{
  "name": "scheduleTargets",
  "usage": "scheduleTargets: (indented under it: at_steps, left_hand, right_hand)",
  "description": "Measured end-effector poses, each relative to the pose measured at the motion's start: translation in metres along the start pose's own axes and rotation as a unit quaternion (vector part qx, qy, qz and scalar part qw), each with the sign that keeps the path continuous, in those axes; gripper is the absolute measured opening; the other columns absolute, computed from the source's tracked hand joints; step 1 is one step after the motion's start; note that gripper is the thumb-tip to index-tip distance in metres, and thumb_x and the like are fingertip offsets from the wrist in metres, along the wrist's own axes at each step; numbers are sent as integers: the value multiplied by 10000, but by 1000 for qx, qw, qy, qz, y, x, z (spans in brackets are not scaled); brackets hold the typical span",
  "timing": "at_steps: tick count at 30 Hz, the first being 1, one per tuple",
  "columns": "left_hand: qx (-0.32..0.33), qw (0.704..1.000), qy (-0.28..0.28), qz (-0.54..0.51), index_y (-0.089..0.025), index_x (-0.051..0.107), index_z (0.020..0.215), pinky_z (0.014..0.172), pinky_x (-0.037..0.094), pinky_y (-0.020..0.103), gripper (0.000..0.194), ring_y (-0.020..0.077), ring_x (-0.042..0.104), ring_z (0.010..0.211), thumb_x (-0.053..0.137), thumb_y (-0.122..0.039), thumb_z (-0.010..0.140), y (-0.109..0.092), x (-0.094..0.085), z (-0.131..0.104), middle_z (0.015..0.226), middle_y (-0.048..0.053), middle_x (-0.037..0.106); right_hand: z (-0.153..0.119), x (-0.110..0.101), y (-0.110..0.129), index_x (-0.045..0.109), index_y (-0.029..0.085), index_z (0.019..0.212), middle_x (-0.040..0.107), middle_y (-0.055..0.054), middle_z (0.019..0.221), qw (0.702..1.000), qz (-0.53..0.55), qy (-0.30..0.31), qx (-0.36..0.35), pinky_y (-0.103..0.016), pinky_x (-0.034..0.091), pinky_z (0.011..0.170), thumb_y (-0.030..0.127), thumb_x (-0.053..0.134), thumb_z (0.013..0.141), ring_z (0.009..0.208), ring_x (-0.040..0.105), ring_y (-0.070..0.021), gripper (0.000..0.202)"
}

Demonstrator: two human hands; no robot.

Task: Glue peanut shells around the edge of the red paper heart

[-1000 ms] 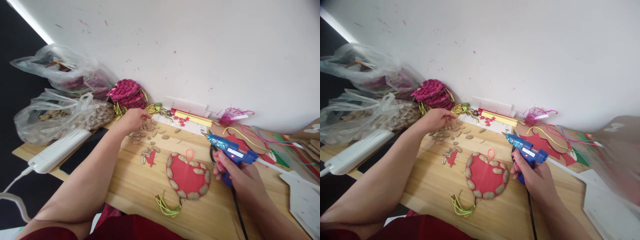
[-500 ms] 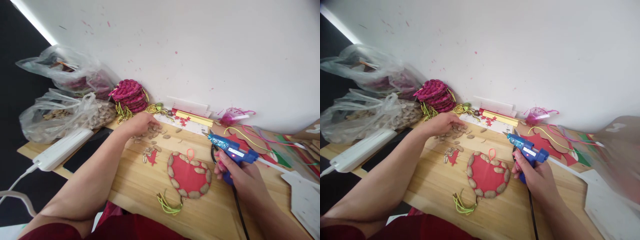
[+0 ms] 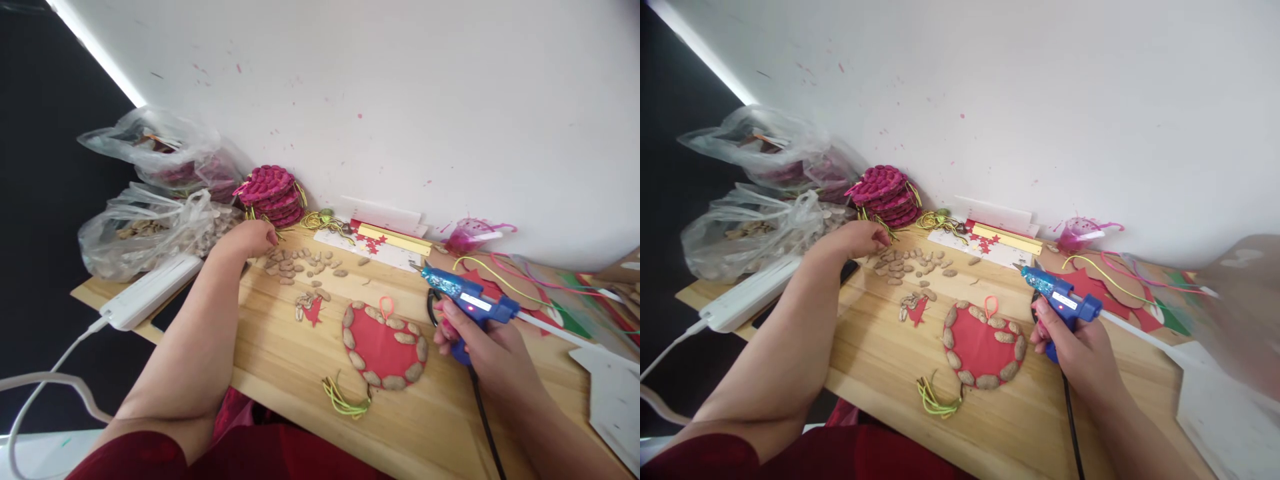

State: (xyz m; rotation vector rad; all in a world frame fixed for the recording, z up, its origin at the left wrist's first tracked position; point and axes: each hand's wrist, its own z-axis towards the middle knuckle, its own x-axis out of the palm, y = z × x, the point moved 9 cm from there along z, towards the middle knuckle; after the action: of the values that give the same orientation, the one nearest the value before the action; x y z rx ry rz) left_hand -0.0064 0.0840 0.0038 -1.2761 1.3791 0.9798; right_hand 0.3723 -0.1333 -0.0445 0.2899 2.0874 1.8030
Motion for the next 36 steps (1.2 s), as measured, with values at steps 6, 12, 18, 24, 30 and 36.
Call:
scheduleTargets:
  at_steps: [6,12,18,24,30,36]
  left_hand:
    - [23,998,20,-47,-256,805,980,663,494,202,342,159,723,753,577,-119,765,-11,1,-6,915,-18,811]
    - [-98,985,-146,0,-230,805,1062,779,505,260,382,240,732,949,554,-142,787,25,-32,-8,1033,63,810]
    - [-88,988,-127,6,-244,793,1083,820,506,270,406,247,739,977,559,-122,775,25,-22,-3,1018,65,811]
    - [-37,997,-67,-7,-260,809,885,749,512,244,292,242,740,925,647,-141,673,21,-6,8,966,34,818]
    - [22,997,-28,-69,-248,819,883,724,527,224,257,204,737,823,666,-204,681,7,1,9,869,10,815]
    - [29,990,-20,-138,-214,822,962,708,538,230,330,196,734,769,613,-181,709,-4,5,9,818,27,806]
  right_hand:
    - [2,-4,-3,692,198,782,587,10,607,1000,1,5,-6,-246,542,460,624,829,759,559,635,-165,449]
    - [4,-2,-2,704,199,821,580,16,609,1000,5,13,-12,-250,549,468,600,829,775,565,634,-164,423]
    - [1,-2,1,711,194,818,581,11,601,1000,3,2,-6,-249,537,472,604,831,769,561,626,-165,430]
    - [-1,-1,3,712,191,800,596,4,605,1000,9,-1,-2,-253,538,467,601,846,751,560,635,-170,434]
    - [-3,2,11,676,199,741,574,22,597,1000,19,4,-18,-227,528,452,600,836,765,538,625,-145,432]
    - [-4,5,13,683,199,763,567,28,589,1000,21,9,-19,-220,523,454,600,829,775,527,622,-137,427]
